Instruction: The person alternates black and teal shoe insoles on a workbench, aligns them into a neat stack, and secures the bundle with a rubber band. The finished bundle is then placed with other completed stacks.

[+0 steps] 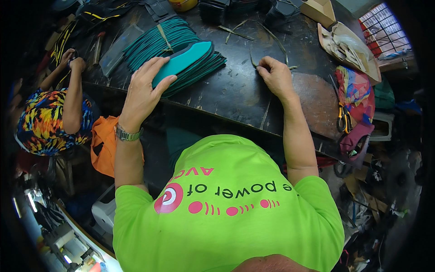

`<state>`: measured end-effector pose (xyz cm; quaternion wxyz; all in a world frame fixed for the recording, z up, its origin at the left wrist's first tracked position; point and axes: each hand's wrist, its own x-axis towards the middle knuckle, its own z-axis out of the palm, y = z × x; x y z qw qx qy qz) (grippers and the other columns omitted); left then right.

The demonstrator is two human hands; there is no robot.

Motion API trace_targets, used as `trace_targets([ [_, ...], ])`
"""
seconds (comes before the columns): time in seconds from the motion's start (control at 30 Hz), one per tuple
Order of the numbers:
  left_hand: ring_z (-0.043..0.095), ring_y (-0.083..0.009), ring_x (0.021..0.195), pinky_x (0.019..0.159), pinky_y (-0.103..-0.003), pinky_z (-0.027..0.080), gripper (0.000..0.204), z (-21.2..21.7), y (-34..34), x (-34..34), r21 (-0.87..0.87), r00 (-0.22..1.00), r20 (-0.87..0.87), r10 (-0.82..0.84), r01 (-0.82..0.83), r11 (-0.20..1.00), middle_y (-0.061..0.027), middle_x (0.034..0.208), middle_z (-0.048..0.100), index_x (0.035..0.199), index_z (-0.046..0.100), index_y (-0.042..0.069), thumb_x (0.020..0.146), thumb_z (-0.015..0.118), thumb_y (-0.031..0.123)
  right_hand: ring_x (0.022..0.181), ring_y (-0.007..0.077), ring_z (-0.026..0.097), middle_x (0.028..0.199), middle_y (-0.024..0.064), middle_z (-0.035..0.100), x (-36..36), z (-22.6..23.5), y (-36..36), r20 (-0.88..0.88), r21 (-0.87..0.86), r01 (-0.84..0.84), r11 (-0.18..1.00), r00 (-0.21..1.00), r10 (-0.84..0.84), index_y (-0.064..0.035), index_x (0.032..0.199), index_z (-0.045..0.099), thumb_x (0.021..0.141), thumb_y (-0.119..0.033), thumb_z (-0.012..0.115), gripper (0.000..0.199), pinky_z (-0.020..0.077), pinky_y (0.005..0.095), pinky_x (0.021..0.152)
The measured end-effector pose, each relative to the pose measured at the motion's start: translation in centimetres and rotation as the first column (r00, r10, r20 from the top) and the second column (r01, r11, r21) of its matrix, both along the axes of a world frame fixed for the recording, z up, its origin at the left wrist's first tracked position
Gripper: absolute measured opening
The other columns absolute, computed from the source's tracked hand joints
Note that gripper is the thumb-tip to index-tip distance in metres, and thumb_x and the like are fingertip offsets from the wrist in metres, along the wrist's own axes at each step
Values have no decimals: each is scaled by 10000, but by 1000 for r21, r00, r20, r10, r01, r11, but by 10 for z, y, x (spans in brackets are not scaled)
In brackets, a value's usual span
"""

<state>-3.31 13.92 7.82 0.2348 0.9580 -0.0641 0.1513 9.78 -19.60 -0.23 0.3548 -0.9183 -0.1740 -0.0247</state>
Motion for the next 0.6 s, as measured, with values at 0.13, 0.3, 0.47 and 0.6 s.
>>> trace_targets([
  [0.13,606,-345,1192,1026,-431,454,465,1,1,-2,-90,999,38,34,-31,995,-167,1297,636,1270,663,37,933,702,355,872,354,685,959,170,714,0,-1,1,33,2,-1,1000,999,1,-45,983,707,900,-210,692,185,521,420,786],
  [0.3,617,-313,1192,1031,-392,460,407,-8,11,-14,-181,977,117,177,-154,971,-147,1296,641,1253,679,40,935,716,292,972,355,644,1064,149,673,-1,6,9,361,106,96,990,924,-128,-43,1076,701,908,-228,719,251,507,432,852],
  [0.47,594,-214,1206,1024,-326,461,441,-42,27,-34,-563,922,57,383,-287,775,-103,1277,628,1323,606,20,991,678,301,1165,288,599,1155,149,670,-9,21,27,236,402,-136,905,971,41,-32,1188,680,903,-224,741,348,471,369,991],
  [0.6,573,-136,1155,1004,-284,448,442,-73,26,-48,-843,915,-92,394,-282,458,-61,1232,613,1346,551,19,1032,624,321,1227,320,560,1261,155,638,-11,35,60,327,337,-357,871,912,247,-87,1234,677,919,-263,724,364,446,408,1036],
])
